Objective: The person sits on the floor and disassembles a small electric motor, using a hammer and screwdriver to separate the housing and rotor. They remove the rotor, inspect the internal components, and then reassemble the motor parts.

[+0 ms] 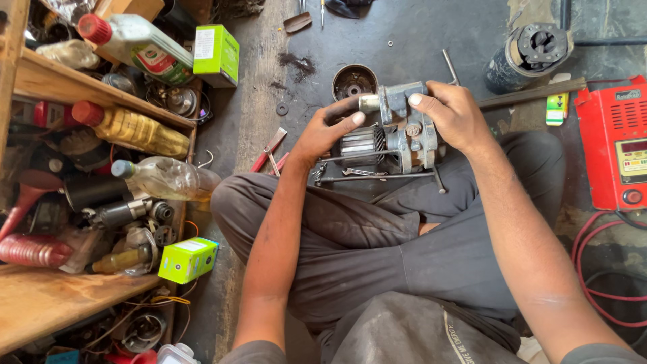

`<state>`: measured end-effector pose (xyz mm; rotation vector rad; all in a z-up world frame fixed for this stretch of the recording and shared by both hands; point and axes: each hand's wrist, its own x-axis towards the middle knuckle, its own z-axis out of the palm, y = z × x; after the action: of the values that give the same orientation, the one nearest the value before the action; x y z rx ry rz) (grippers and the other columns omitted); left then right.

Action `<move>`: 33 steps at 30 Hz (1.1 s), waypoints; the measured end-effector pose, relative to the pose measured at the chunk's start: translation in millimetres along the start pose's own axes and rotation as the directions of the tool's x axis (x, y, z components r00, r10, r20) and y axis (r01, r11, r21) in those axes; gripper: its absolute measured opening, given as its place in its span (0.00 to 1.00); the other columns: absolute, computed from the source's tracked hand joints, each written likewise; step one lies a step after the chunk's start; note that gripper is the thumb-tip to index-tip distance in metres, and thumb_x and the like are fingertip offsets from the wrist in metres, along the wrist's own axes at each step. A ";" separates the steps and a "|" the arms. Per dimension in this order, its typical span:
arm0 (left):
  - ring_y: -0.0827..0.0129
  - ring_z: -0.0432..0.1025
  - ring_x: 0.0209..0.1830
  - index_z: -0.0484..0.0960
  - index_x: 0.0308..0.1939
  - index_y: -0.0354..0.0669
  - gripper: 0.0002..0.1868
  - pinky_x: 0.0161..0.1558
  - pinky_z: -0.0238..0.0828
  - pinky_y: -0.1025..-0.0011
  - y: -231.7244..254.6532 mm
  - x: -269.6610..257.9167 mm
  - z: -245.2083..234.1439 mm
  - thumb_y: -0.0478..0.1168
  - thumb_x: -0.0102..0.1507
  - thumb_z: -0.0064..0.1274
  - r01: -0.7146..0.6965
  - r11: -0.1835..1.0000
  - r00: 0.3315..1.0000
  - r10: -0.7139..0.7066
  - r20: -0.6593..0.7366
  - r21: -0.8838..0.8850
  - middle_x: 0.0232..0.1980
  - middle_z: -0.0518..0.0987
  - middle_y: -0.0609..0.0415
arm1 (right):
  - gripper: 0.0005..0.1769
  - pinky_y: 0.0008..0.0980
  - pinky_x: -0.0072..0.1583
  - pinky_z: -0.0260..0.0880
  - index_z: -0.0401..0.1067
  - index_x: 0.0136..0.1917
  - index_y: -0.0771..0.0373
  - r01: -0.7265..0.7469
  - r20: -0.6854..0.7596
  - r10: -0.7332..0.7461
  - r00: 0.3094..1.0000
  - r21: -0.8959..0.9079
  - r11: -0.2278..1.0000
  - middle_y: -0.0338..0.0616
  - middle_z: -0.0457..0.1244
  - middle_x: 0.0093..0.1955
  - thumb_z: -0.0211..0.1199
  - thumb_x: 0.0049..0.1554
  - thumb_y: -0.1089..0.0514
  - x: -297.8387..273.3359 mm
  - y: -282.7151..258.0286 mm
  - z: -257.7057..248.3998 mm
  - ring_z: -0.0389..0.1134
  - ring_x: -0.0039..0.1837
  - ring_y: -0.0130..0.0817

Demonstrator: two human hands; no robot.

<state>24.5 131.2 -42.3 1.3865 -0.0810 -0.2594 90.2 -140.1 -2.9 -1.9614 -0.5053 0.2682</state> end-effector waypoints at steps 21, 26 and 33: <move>0.71 0.76 0.33 0.85 0.42 0.45 0.20 0.33 0.71 0.71 -88.3 -15.9 -11.4 0.57 0.64 0.50 0.114 0.815 0.689 -0.476 -0.546 -0.568 0.39 0.85 0.55 | 0.33 0.32 0.39 0.54 0.68 0.41 0.66 0.019 -0.059 -0.024 0.998 -0.086 0.996 0.36 0.55 0.31 0.50 0.69 0.34 -3.0 -8.0 3.0 0.53 0.38 0.24; 0.71 0.79 0.38 0.84 0.44 0.39 0.13 0.41 0.76 0.72 -83.8 -11.1 -16.0 0.46 0.65 0.56 0.002 0.902 0.775 -0.274 -0.570 -0.431 0.41 0.85 0.51 | 0.33 0.34 0.41 0.58 0.71 0.44 0.67 0.010 -0.053 -0.015 0.998 -0.089 0.996 0.38 0.58 0.32 0.48 0.69 0.34 -2.4 -13.7 2.1 0.56 0.39 0.26; 0.70 0.77 0.35 0.81 0.43 0.39 0.10 0.38 0.75 0.73 -78.5 -12.2 -10.3 0.42 0.63 0.55 0.021 0.920 0.767 -0.266 -0.584 -0.391 0.39 0.83 0.51 | 0.35 0.36 0.42 0.59 0.69 0.41 0.67 -0.001 -0.069 -0.008 0.998 -0.122 0.992 0.42 0.59 0.32 0.48 0.68 0.32 -4.3 -11.8 2.2 0.58 0.39 0.30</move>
<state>4.3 131.4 -119.9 1.0418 0.6170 0.0760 82.8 -136.0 6.6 -2.0809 -0.4895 0.1691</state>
